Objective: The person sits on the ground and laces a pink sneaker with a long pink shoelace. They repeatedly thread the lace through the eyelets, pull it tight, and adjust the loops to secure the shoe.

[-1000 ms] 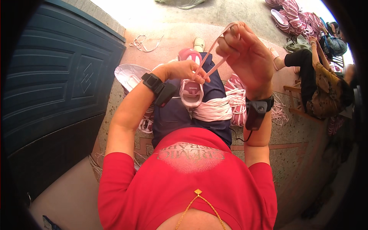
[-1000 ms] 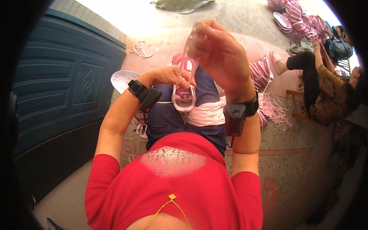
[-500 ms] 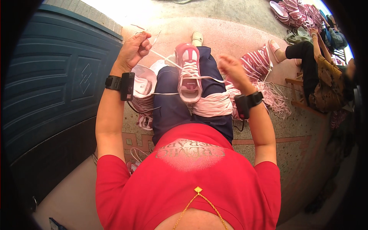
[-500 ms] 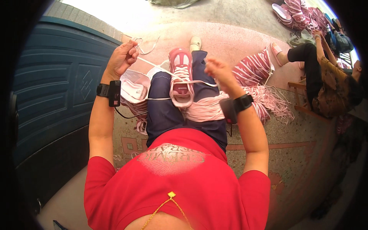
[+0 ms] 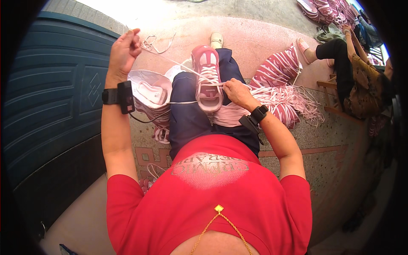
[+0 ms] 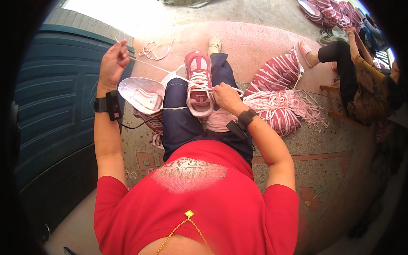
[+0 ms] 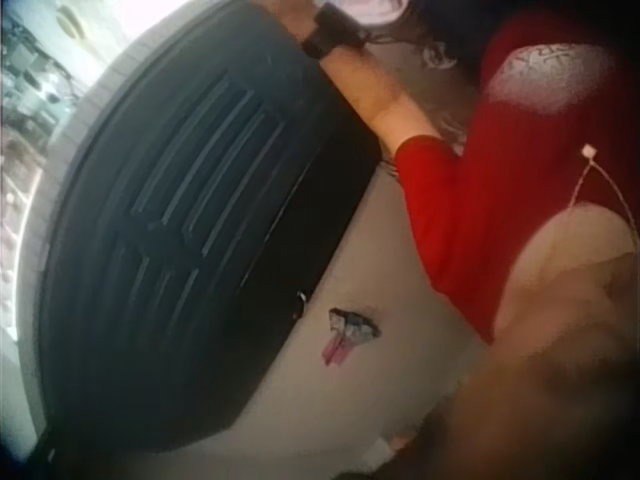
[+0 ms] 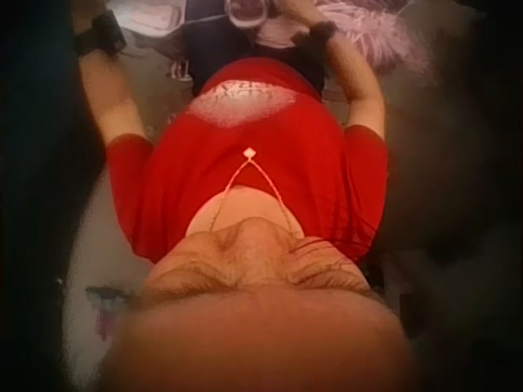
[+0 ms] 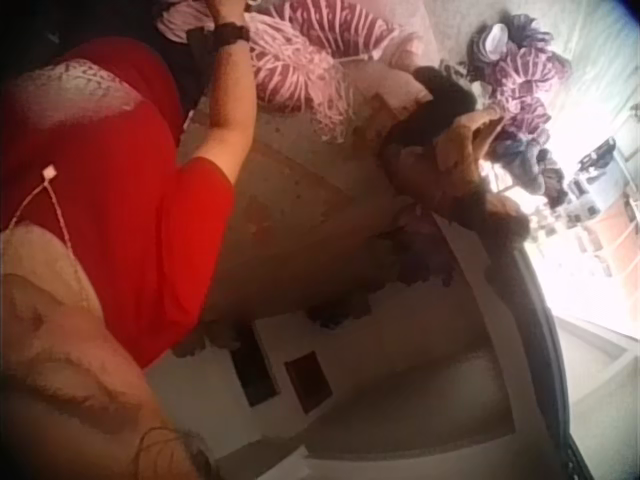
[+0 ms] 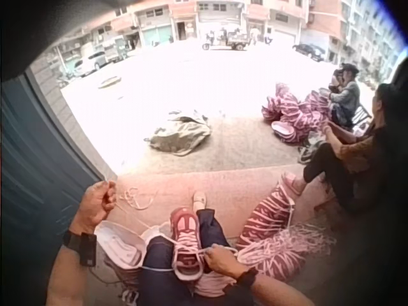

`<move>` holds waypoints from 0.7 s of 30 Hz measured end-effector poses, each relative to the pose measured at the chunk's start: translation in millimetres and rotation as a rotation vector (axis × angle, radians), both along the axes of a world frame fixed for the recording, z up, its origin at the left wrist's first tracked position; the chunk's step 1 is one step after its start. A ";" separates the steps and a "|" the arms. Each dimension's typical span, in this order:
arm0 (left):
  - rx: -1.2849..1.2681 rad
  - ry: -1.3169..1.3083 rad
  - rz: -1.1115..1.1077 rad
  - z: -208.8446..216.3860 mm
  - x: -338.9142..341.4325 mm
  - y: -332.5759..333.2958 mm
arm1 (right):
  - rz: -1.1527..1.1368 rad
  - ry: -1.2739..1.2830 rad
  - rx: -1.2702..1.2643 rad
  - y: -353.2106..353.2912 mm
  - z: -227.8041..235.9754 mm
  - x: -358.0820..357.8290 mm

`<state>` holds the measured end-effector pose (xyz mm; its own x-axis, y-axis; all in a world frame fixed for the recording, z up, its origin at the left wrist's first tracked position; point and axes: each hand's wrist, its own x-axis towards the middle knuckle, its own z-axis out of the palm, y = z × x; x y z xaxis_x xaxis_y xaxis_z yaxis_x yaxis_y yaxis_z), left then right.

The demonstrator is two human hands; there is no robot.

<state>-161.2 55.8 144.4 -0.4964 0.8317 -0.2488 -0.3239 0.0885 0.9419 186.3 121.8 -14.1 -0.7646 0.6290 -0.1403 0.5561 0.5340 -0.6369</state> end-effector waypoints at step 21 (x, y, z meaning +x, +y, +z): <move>-0.417 1.106 -0.463 -164.2 127.0 -59.3 | 0.240 -0.068 0.649 -17.9 -0.2 -24.5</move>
<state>-34.3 -3.5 -19.8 -0.2905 0.9411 -0.1732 0.7552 0.3366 0.5625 161.7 103.9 -14.3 -0.8957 0.4169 0.1546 0.4028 0.9080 -0.1150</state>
